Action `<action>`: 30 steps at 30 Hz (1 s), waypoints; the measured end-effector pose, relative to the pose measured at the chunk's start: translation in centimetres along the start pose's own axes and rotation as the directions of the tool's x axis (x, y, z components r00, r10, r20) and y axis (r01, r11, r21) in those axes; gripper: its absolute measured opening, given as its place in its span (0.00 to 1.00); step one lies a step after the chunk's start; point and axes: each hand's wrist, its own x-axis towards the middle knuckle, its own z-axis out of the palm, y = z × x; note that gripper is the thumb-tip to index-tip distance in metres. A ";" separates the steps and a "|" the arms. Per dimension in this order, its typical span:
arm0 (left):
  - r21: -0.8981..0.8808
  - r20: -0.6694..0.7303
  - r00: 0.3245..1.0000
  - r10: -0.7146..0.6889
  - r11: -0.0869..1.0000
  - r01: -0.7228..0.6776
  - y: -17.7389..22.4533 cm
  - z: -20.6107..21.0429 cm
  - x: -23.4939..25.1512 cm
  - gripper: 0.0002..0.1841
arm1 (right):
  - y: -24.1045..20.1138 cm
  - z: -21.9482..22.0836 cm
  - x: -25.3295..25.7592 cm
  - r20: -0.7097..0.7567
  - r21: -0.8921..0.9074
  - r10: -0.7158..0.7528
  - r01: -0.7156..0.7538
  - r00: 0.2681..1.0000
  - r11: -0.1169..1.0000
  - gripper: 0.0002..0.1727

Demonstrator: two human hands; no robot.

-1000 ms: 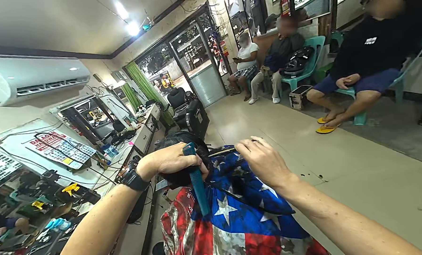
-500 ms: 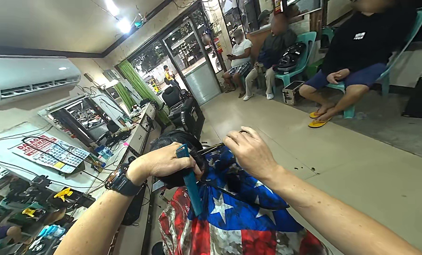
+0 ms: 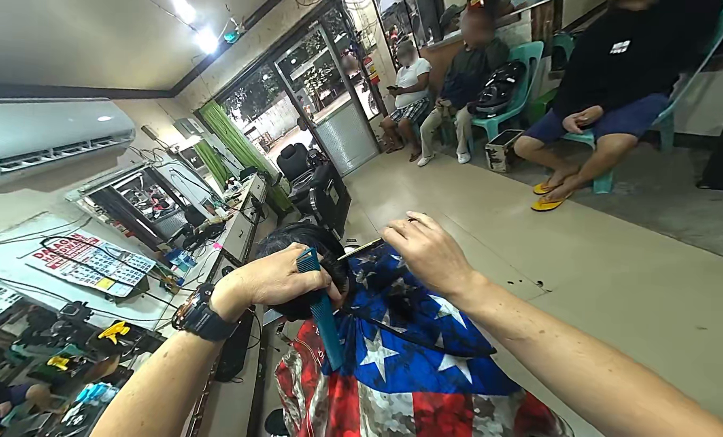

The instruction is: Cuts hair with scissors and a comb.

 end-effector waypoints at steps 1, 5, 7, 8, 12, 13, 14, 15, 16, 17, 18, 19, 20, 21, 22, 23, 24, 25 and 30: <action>0.004 -0.001 1.000 0.002 1.000 -0.002 0.0 0.0 0.0 0.22 | 0.1 0.0 0.1 -0.010 -0.012 0.003 -0.003 1.000 1.000 0.11; 0.007 0.001 1.000 -0.025 1.000 0.025 0.2 0.0 0.3 0.21 | -0.7 0.0 0.8 -0.058 -0.040 -0.026 0.024 0.998 0.999 0.11; 0.013 0.013 0.999 -0.036 0.999 0.036 0.2 -0.1 0.3 0.22 | -0.4 0.2 0.6 -0.035 -0.014 -0.029 0.028 0.999 0.999 0.11; 0.010 0.014 0.999 -0.030 0.999 0.030 0.2 -0.1 0.3 0.22 | 0.0 0.3 0.5 -0.021 0.005 -0.023 0.023 1.000 1.000 0.11; 0.006 0.004 1.000 -0.028 1.000 0.028 0.2 -0.1 0.3 0.22 | 0.4 0.5 0.8 -0.040 -0.006 -0.009 0.009 0.999 1.000 0.09; 0.007 0.006 0.999 -0.044 0.999 0.044 0.3 -0.1 0.4 0.21 | 0.2 0.4 1.0 -0.051 -0.012 -0.019 0.018 0.999 1.000 0.10; 0.007 0.008 0.998 -0.054 0.998 0.054 0.4 -0.1 0.4 0.21 | 0.0 0.4 1.2 -0.057 -0.006 -0.031 0.031 0.998 0.999 0.10; 0.006 0.007 0.998 -0.059 0.998 0.059 0.5 -0.1 0.5 0.21 | -0.1 0.4 1.3 -0.053 0.005 -0.041 0.041 0.998 0.999 0.11; 0.007 0.006 0.998 -0.060 0.998 0.060 0.5 -0.1 0.6 0.21 | 0.0 0.5 1.3 -0.041 0.024 -0.045 0.046 0.998 0.999 0.11; 0.014 0.006 0.998 -0.058 0.998 0.058 0.5 -0.1 0.6 0.21 | 0.3 0.6 1.2 -0.025 0.044 -0.043 0.044 0.999 0.998 0.11; 0.014 0.008 0.998 -0.055 0.998 0.055 0.5 -0.1 0.5 0.21 | 0.7 0.7 1.1 -0.011 0.055 -0.037 0.038 0.999 0.998 0.11; 0.014 0.010 0.998 -0.055 0.998 0.055 0.5 -0.1 0.5 0.22 | 1.1 0.8 1.0 -0.004 0.054 -0.027 0.028 1.000 0.998 0.11; 0.015 0.009 0.998 -0.055 0.998 0.054 0.4 -0.1 0.4 0.22 | 1.2 0.9 1.1 -0.008 0.045 -0.020 0.020 1.000 0.999 0.10; 0.011 0.008 0.998 -0.054 0.998 0.054 0.4 -0.1 0.4 0.22 | 1.2 1.0 1.2 -0.019 0.030 -0.016 0.017 1.000 0.999 0.10; 0.009 0.007 0.999 -0.054 0.999 0.054 0.5 -0.1 0.5 0.22 | 1.0 1.0 1.5 -0.035 0.020 -0.022 0.022 0.999 1.000 0.10; 0.005 0.007 0.998 -0.062 0.998 0.062 0.5 -0.1 0.5 0.22 | 0.8 1.0 1.7 -0.043 0.021 -0.030 0.031 0.999 0.999 0.10; 0.000 0.006 0.997 -0.075 0.997 0.075 0.7 -0.1 0.6 0.21 | 0.6 1.0 1.9 -0.043 0.031 -0.039 0.041 0.998 0.999 0.11; -0.002 0.004 0.996 -0.090 0.996 0.090 0.8 -0.1 0.6 0.21 | 0.5 0.9 2.0 -0.040 0.050 -0.047 0.049 0.998 0.998 0.11; -0.010 0.002 0.994 -0.106 0.994 0.106 1.2 -0.2 0.4 0.21 | 1.8 1.5 2.0 -0.016 0.086 -0.029 0.030 0.999 0.996 0.10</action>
